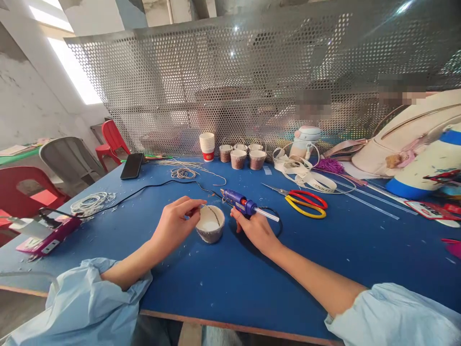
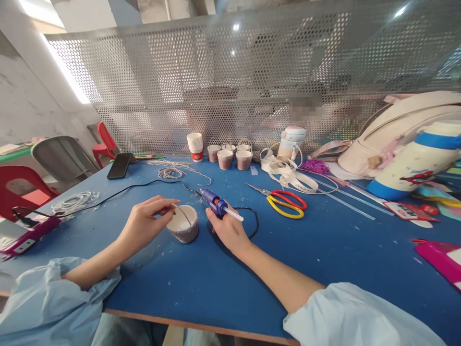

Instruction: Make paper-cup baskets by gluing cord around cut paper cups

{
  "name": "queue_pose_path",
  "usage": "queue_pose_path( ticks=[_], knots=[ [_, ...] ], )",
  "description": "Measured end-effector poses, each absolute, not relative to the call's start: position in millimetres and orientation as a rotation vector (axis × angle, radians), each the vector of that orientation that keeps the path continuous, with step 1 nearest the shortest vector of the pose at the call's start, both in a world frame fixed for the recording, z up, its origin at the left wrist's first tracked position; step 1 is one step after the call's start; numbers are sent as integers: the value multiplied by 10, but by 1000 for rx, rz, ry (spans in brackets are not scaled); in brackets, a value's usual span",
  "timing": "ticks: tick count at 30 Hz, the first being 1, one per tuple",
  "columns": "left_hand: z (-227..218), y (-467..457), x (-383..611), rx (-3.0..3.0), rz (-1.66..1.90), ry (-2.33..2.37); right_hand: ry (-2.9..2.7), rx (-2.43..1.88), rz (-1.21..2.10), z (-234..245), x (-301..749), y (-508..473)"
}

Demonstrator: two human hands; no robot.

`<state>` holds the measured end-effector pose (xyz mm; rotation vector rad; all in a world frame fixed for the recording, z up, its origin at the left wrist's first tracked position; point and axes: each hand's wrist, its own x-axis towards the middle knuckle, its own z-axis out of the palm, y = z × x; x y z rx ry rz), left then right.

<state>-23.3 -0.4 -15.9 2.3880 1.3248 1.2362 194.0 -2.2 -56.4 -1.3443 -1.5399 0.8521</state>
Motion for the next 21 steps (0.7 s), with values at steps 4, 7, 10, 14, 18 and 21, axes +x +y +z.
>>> queue_pose_path(
  ticks=[4,7,10,14,18,21],
  knots=[
    [-167,9,-235,2395,1227,1328,-1559,-1339,866,-572,1940,-14],
    [-163,10,-234,2410,1228,1324,-1566,-1346,868,-572,1939,-7],
    [-160,7,-233,2412,1223,1330,-1579,-1360,868,-577,1941,-5],
    [-160,0,-226,2409,1222,1330,-1599,-1380,875,-599,1951,-5],
    [-152,-8,-219,2409,1217,1323,-1619,-1371,884,-618,1961,0],
    [-146,-10,-217,2403,1217,1329,-1626,-1371,891,-627,1970,5]
  ],
)
